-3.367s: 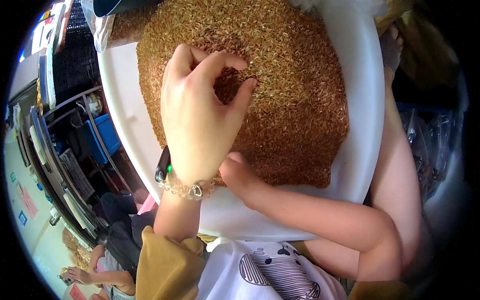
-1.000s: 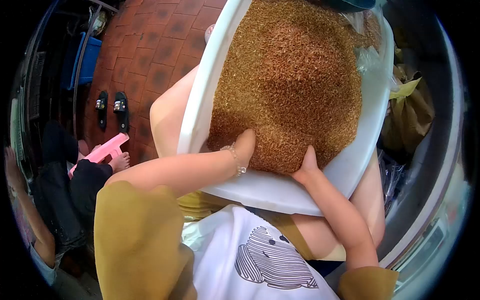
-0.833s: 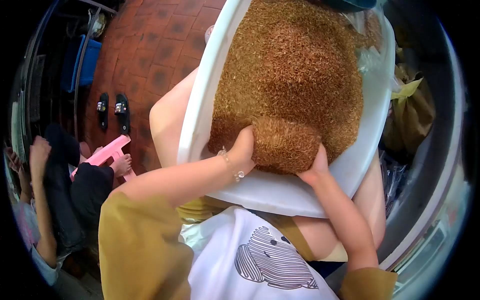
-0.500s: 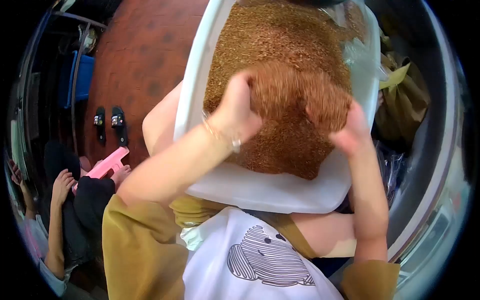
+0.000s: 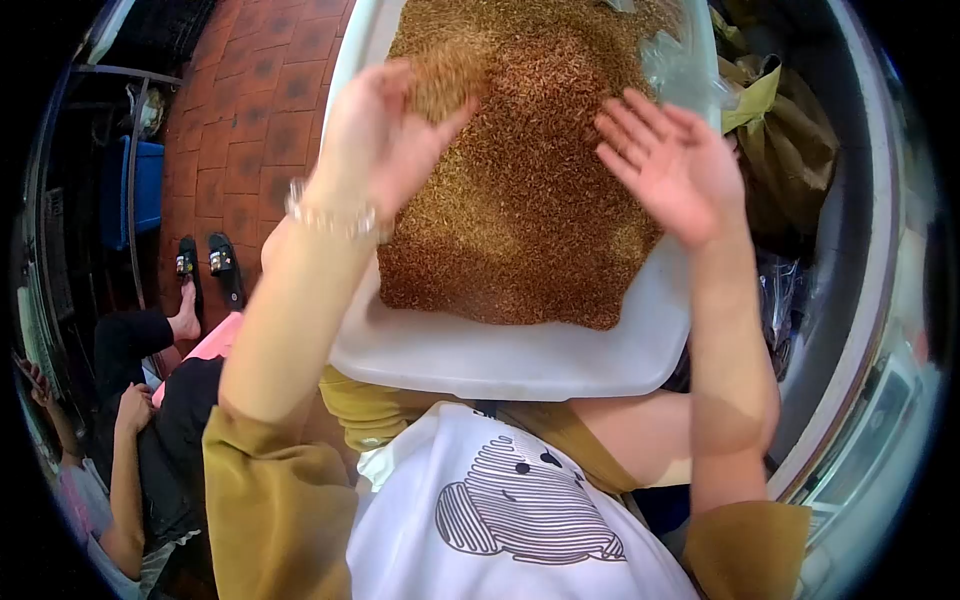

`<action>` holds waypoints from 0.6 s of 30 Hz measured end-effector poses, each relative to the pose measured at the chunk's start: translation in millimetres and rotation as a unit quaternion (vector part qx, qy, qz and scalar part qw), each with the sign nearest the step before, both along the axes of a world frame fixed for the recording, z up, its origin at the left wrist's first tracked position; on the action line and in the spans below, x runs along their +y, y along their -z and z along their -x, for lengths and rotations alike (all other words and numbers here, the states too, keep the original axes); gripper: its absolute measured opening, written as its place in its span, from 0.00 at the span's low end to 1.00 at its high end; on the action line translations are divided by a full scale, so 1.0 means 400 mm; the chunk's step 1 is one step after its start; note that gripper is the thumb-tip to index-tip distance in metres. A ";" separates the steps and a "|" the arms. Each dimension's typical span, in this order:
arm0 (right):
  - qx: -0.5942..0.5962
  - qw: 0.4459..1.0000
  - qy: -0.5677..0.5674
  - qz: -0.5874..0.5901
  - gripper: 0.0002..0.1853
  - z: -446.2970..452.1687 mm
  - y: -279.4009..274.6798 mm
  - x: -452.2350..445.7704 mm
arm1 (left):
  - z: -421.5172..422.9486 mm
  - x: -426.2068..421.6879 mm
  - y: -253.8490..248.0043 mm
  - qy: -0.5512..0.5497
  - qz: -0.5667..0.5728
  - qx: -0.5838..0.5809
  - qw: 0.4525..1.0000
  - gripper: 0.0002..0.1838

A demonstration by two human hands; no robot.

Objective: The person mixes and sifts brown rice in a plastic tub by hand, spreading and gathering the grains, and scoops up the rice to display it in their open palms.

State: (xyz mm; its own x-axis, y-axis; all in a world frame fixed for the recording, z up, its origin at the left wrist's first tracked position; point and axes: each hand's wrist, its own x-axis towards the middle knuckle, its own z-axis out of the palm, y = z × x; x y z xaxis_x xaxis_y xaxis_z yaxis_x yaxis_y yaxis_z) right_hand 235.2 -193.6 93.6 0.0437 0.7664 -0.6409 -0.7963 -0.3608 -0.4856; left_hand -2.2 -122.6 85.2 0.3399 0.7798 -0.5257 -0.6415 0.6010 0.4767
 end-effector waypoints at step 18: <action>-0.133 0.941 0.126 0.284 0.35 0.083 0.241 -0.291 | 0.116 -0.335 0.266 -0.106 0.237 0.241 0.935 0.22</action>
State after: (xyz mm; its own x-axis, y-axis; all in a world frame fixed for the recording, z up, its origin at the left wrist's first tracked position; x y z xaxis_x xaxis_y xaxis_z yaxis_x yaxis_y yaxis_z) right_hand 201.9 -310.1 -2.8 0.3943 0.2467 -0.8853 -0.7691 -0.4386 -0.4648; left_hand -48.5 -256.6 -21.2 -0.1608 0.4429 -0.8820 -0.5497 0.7020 0.4528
